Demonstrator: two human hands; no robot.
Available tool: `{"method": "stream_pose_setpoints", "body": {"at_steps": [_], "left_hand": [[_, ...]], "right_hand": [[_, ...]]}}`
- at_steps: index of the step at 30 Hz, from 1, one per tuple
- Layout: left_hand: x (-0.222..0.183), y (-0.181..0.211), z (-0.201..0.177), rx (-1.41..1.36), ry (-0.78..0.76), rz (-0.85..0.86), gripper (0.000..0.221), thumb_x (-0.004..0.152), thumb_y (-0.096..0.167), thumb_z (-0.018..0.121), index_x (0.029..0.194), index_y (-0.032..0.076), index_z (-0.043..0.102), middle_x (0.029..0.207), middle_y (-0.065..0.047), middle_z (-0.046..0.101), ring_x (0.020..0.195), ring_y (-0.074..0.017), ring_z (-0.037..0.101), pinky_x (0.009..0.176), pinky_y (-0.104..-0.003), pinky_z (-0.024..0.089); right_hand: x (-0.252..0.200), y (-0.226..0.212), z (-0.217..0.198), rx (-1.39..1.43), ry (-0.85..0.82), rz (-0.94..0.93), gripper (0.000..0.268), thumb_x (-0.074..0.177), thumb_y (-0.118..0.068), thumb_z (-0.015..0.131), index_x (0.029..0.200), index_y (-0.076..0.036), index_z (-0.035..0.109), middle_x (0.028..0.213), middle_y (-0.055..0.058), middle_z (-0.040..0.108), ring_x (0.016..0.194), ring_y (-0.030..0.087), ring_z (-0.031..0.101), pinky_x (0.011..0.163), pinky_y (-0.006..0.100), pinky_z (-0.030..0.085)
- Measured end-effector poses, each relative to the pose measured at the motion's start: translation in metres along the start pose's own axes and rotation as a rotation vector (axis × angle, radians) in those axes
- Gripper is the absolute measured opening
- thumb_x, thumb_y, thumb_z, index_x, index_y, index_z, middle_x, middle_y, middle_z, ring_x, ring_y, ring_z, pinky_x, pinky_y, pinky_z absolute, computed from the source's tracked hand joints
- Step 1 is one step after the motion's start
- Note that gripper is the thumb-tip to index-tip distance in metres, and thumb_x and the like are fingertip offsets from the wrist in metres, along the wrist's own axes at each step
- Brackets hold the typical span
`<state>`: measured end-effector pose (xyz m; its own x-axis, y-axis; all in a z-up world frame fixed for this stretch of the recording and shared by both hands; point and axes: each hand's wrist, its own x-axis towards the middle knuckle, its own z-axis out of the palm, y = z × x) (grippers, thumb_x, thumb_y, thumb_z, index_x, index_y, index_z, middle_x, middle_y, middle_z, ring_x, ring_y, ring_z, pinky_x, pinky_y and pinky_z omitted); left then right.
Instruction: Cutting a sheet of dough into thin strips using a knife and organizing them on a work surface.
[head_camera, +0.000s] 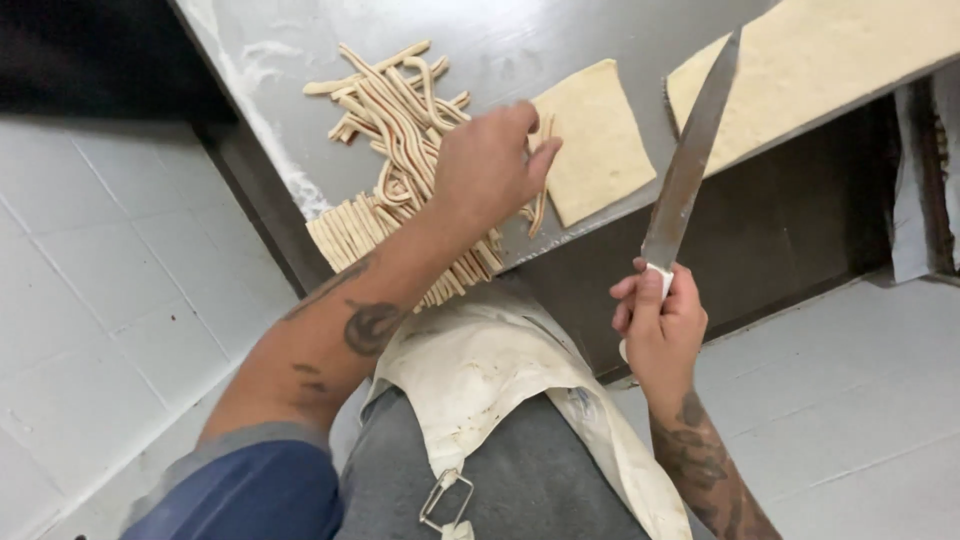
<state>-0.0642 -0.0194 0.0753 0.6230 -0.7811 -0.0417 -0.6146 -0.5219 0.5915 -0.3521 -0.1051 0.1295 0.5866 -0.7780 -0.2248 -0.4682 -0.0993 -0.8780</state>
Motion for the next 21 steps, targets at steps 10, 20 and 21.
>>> {"method": "stream_pose_setpoints", "body": {"at_steps": [10, 20, 21], "left_hand": [[0.040, 0.010, 0.040, -0.044, -0.129, -0.394, 0.038, 0.095, 0.015, 0.084, 0.125, 0.013, 0.060, 0.106, -0.013, 0.080, 0.094, -0.0335, 0.078, 0.076, -0.049, 0.062], [0.025, 0.024, 0.044, -0.146, 0.051, -0.390, 0.031, 0.095, 0.007, 0.073, 0.120, 0.011, 0.054, 0.100, -0.011, 0.070, 0.085, -0.0313, 0.069, 0.071, -0.050, 0.053], [0.022, 0.020, 0.043, -0.204, 0.092, -0.355, 0.030, 0.091, 0.008, 0.072, 0.115, 0.011, 0.053, 0.093, -0.008, 0.068, 0.082, -0.0284, 0.066, 0.074, -0.049, 0.051]], "right_hand": [[-0.057, 0.038, -0.066, 0.051, 0.103, 0.309, 0.036, 0.126, -0.033, 0.050, 0.127, -0.002, 0.069, 0.086, 0.004, 0.076, 0.060, 0.012, 0.061, 0.053, 0.030, 0.048], [-0.007, 0.039, -0.110, 0.003, 0.047, 0.269, 0.037, 0.126, -0.034, 0.051, 0.115, -0.004, 0.070, 0.085, 0.006, 0.076, 0.058, 0.013, 0.061, 0.055, 0.031, 0.051], [0.001, 0.038, -0.112, -0.010, 0.035, 0.276, 0.041, 0.127, -0.034, 0.051, 0.104, -0.006, 0.070, 0.079, 0.009, 0.074, 0.060, 0.014, 0.061, 0.057, 0.032, 0.051]]}}
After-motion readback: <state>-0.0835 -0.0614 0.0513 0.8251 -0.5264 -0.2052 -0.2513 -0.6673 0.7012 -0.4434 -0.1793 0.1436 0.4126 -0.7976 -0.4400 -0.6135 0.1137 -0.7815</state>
